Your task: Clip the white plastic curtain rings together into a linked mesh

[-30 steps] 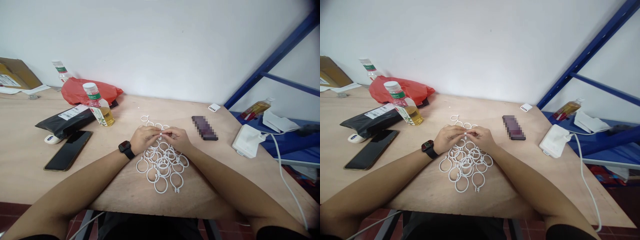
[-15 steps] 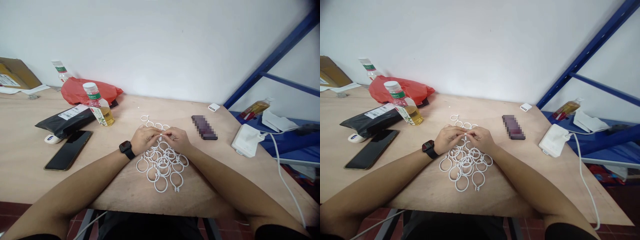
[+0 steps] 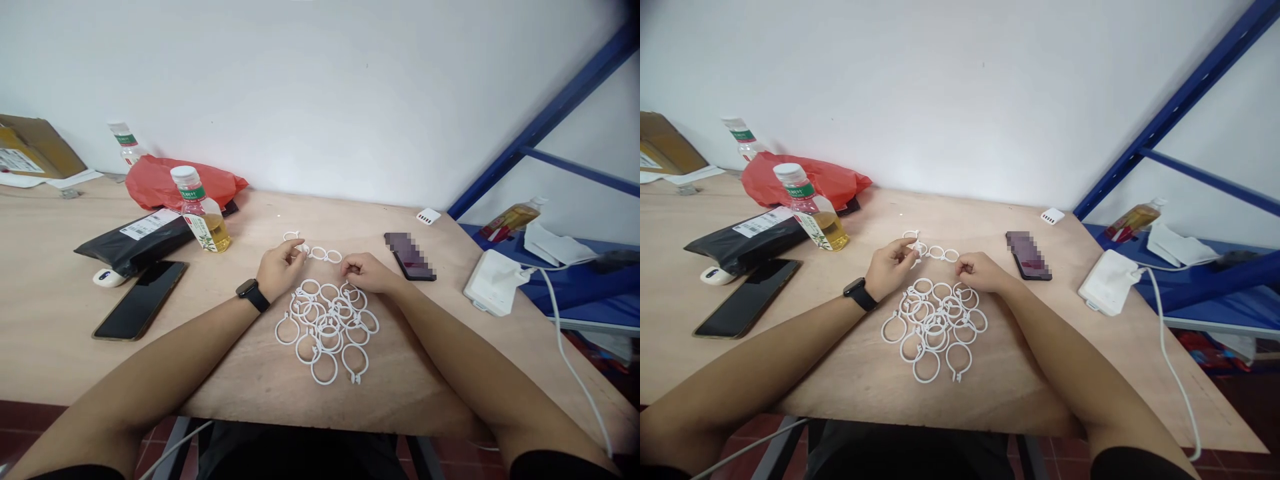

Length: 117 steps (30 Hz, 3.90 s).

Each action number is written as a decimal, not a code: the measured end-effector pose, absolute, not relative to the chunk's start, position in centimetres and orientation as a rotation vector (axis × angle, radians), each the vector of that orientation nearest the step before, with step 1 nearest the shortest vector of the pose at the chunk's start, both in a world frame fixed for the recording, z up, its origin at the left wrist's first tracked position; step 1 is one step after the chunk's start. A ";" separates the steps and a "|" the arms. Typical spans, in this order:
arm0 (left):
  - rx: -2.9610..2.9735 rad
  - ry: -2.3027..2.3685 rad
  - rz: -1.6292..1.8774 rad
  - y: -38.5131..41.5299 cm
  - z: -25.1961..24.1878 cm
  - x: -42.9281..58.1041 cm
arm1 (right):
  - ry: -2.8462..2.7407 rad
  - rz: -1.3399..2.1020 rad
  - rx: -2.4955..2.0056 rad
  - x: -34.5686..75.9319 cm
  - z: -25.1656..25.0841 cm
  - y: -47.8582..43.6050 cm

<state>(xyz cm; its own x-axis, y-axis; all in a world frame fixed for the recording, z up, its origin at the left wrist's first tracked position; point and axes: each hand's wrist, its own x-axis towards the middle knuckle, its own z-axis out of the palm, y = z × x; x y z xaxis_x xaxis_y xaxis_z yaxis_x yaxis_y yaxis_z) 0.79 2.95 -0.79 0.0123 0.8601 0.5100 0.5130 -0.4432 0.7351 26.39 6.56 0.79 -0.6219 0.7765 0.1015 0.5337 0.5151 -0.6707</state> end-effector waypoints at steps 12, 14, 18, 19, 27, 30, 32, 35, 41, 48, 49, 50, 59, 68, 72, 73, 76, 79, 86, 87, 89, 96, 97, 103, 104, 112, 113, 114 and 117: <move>2.139 1.261 1.301 2.3 -0.2 1.2 | -2.519 1.213 -0.973 27.9 2.1 7.5; 2.164 1.251 1.286 2.2 -0.1 1.3 | -2.400 1.274 -1.045 27.9 1.7 7.5; 2.278 1.182 1.251 2.1 0.0 1.3 | -2.060 1.365 -1.129 27.4 0.9 7.2; 2.318 1.147 1.242 2.0 0.0 1.3 | -1.998 1.368 -1.133 27.2 0.8 7.1; 2.409 0.981 1.244 1.6 0.5 1.6 | -1.884 1.095 -0.988 23.2 1.1 4.3; 2.438 0.948 1.253 1.7 0.5 1.6 | -1.902 0.978 -0.954 22.5 1.0 3.5; 2.454 0.911 1.267 1.8 0.4 1.6 | -1.885 0.953 -0.945 22.4 0.7 3.3; 2.471 0.889 1.293 1.9 0.5 1.5 | -1.826 0.999 -0.955 22.4 0.3 3.3; 2.462 0.848 1.291 1.8 0.6 1.6 | -1.795 1.030 -1.007 22.3 0.1 3.4; 2.496 0.852 1.269 1.7 0.7 1.6 | -1.839 1.034 -0.996 22.5 0.3 3.3; 2.497 0.858 1.264 1.7 0.7 1.6 | -1.856 1.019 -0.995 22.5 0.4 3.3; 2.496 0.861 1.261 1.7 0.7 1.6 | -1.874 1.002 -0.995 22.5 0.5 3.2; 2.531 0.799 1.290 1.6 0.8 1.7 | -1.968 0.946 -0.988 22.2 1.1 2.7; 2.435 0.950 1.361 1.6 0.8 1.5 | -2.020 0.391 -0.886 22.5 1.1 2.7; 2.342 1.059 1.275 1.9 0.5 0.9 | -2.062 0.113 -0.857 23.4 0.6 4.0; 2.342 1.074 1.217 1.9 0.4 0.8 | -2.078 0.095 -0.861 23.5 0.5 4.3; 2.387 1.104 0.989 2.1 0.2 0.5 | -2.107 0.088 -0.854 23.7 0.2 4.8; 2.458 1.068 0.857 2.2 0.2 0.5 | -2.151 0.103 -0.823 23.7 0.2 4.8; 2.386 1.057 1.047 2.0 0.3 0.8 | -2.187 0.165 -0.741 23.5 0.6 4.2; 2.353 1.063 1.090 2.0 0.3 0.9 | -2.186 0.152 -0.718 23.5 0.6 4.1; 2.265 1.105 1.141 2.0 0.2 0.9 | -2.186 0.110 -0.667 23.5 0.6 3.9; 2.041 1.238 1.219 1.9 -0.2 1.1 | -2.347 0.057 -0.582 23.2 0.3 3.2; 2.059 1.248 1.221 1.8 -0.2 1.2 | -2.354 0.066 -0.567 23.0 0.3 3.1; 2.295 1.274 1.126 1.2 0.2 1.5 | -2.280 0.129 -0.565 22.2 0.8 2.4; 2.325 1.275 1.127 1.2 0.3 1.5 | -2.263 0.131 -0.572 22.2 0.9 2.4; 2.527 0.971 1.397 1.1 1.0 1.5 | -2.110 0.273 -0.744 22.5 0.9 2.6; 2.552 0.949 1.401 1.2 0.9 1.5 | -2.088 0.313 -0.756 22.4 0.8 2.6; 2.571 0.941 1.407 1.2 0.9 1.5 | -2.070 0.351 -0.765 22.3 0.8 2.6; 2.565 0.959 1.438 1.3 0.8 1.5 | -2.060 0.433 -0.757 22.2 0.8 2.5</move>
<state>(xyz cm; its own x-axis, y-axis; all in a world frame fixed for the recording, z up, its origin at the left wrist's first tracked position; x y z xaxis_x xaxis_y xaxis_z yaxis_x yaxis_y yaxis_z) 1.51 1.32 0.77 0.3757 0.5362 0.7558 0.4916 -0.8067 0.3280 22.16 2.54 0.84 -0.4332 0.6562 0.6178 0.3517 0.7542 -0.5545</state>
